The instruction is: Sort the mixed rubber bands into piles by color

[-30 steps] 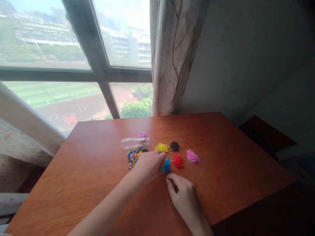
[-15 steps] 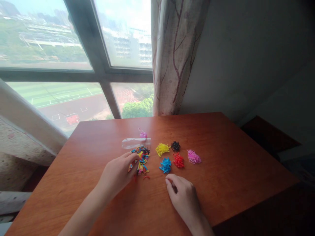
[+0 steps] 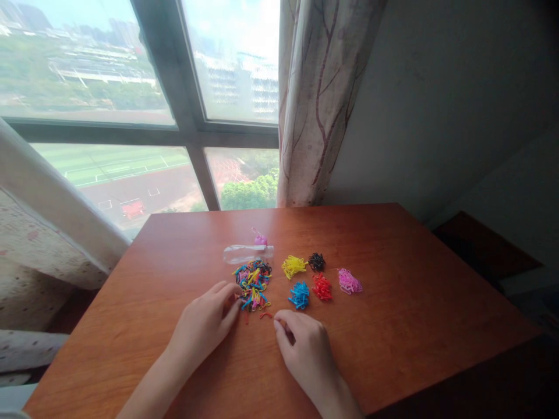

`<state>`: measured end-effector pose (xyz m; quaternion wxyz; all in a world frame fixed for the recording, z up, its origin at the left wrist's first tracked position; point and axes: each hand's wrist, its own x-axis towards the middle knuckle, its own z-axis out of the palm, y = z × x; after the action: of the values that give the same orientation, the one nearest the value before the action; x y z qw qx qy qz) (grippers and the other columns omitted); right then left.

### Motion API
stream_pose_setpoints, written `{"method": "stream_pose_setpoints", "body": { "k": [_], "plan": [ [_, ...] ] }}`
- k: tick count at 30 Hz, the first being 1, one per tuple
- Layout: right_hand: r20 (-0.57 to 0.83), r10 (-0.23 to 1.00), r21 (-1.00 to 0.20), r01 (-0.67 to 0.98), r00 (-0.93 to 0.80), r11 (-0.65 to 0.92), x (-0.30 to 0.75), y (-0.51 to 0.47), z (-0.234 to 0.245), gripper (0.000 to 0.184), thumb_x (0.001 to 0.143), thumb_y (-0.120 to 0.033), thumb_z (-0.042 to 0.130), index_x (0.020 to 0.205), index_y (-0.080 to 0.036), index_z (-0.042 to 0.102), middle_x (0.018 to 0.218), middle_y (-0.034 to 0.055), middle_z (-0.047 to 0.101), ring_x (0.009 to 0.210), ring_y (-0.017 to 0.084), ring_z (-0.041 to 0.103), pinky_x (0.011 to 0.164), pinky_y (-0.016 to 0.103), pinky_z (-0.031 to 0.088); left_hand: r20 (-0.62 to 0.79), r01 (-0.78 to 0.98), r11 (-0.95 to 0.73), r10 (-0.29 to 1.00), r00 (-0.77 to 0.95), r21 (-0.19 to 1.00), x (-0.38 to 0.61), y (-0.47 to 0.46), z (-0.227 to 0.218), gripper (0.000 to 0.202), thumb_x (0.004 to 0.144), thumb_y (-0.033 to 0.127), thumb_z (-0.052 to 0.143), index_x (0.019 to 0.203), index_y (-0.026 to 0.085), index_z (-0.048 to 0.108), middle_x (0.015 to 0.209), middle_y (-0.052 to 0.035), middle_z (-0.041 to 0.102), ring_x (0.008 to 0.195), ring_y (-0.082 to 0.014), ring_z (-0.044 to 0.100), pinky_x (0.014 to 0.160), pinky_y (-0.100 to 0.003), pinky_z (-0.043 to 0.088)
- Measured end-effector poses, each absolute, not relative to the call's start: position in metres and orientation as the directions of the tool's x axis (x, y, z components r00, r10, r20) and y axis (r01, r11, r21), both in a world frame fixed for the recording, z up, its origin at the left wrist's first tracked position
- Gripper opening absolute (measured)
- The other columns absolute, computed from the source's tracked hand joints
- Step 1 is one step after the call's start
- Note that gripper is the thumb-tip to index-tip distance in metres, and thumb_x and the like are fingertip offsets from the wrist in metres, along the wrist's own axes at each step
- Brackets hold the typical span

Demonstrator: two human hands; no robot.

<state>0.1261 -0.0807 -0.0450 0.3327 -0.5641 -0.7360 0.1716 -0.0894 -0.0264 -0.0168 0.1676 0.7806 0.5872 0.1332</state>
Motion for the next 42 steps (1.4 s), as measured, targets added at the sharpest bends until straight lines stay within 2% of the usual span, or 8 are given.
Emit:
{"method": "stream_pose_setpoints", "body": {
  "k": [12,18,26,30,36,42],
  "plan": [
    [0.236,0.965,-0.515,0.828,-0.11,0.22,0.112,-0.077,-0.045,0.015,0.087,-0.012,0.057,0.09,-0.025,0.064,0.074,-0.0017,0.07,0.067,0.017,0.066,0.059,0.024,0.034,0.029,0.757,-0.282,0.944,0.329,0.589,-0.087,-0.04,-0.019,0.019,0.089,0.026,0.047,0.095,0.025,0.066,0.087,-0.001,0.068,0.076,-0.0154,0.063,0.068,-0.022,0.046],
    [0.231,0.968,-0.49,0.848,-0.096,0.201,0.109,-0.074,-0.045,0.012,0.087,-0.013,0.059,0.088,-0.025,0.063,0.075,-0.0021,0.07,0.066,0.017,0.066,0.057,0.025,0.032,-0.01,0.771,-0.27,0.941,0.337,0.576,-0.089,-0.043,-0.018,0.02,0.092,0.028,0.046,0.093,0.024,0.066,0.084,-0.0009,0.068,0.072,-0.015,0.063,0.067,-0.023,0.045],
    [0.236,0.967,-0.486,0.851,-0.092,0.199,0.108,-0.073,-0.048,0.012,0.086,-0.013,0.059,0.082,-0.024,0.061,0.07,-0.0029,0.068,0.061,0.015,0.064,0.056,0.025,0.029,-0.03,0.798,-0.246,0.949,0.314,0.549,-0.093,-0.05,-0.022,0.02,0.093,0.029,0.046,0.088,0.024,0.064,0.084,-0.0008,0.067,0.076,-0.0162,0.063,0.069,-0.024,0.045],
    [0.264,0.961,-0.521,0.826,-0.087,0.218,0.11,-0.074,-0.049,0.014,0.088,-0.014,0.054,0.08,-0.023,0.062,0.067,-0.0026,0.066,0.059,0.014,0.062,0.057,0.024,0.03,-0.031,0.809,-0.255,0.947,0.319,0.53,-0.091,-0.051,-0.023,0.02,0.094,0.029,0.044,0.088,0.024,0.063,0.084,-0.0001,0.066,0.076,-0.016,0.064,0.068,-0.024,0.045],
    [0.342,0.94,-0.608,0.763,0.006,0.217,0.134,-0.073,-0.046,0.021,0.095,-0.025,0.048,0.084,-0.022,0.065,0.065,-0.0019,0.064,0.056,0.013,0.06,0.058,0.022,0.035,-0.018,0.799,-0.289,0.936,0.35,0.527,-0.092,-0.05,-0.026,0.021,0.095,0.027,0.042,0.09,0.025,0.062,0.088,-0.0001,0.066,0.081,-0.0158,0.064,0.07,-0.023,0.045],
    [0.376,0.912,-0.592,0.8,0.166,0.099,0.187,-0.062,-0.048,0.027,0.096,-0.038,0.049,0.084,-0.021,0.067,0.061,-0.0008,0.064,0.053,0.015,0.061,0.056,0.023,0.037,-0.043,0.816,-0.281,0.936,0.349,0.506,-0.092,-0.052,-0.027,0.022,0.096,0.028,0.04,0.093,0.026,0.062,0.09,-0.0005,0.066,0.083,-0.017,0.064,0.071,-0.025,0.045]
  ]
}}
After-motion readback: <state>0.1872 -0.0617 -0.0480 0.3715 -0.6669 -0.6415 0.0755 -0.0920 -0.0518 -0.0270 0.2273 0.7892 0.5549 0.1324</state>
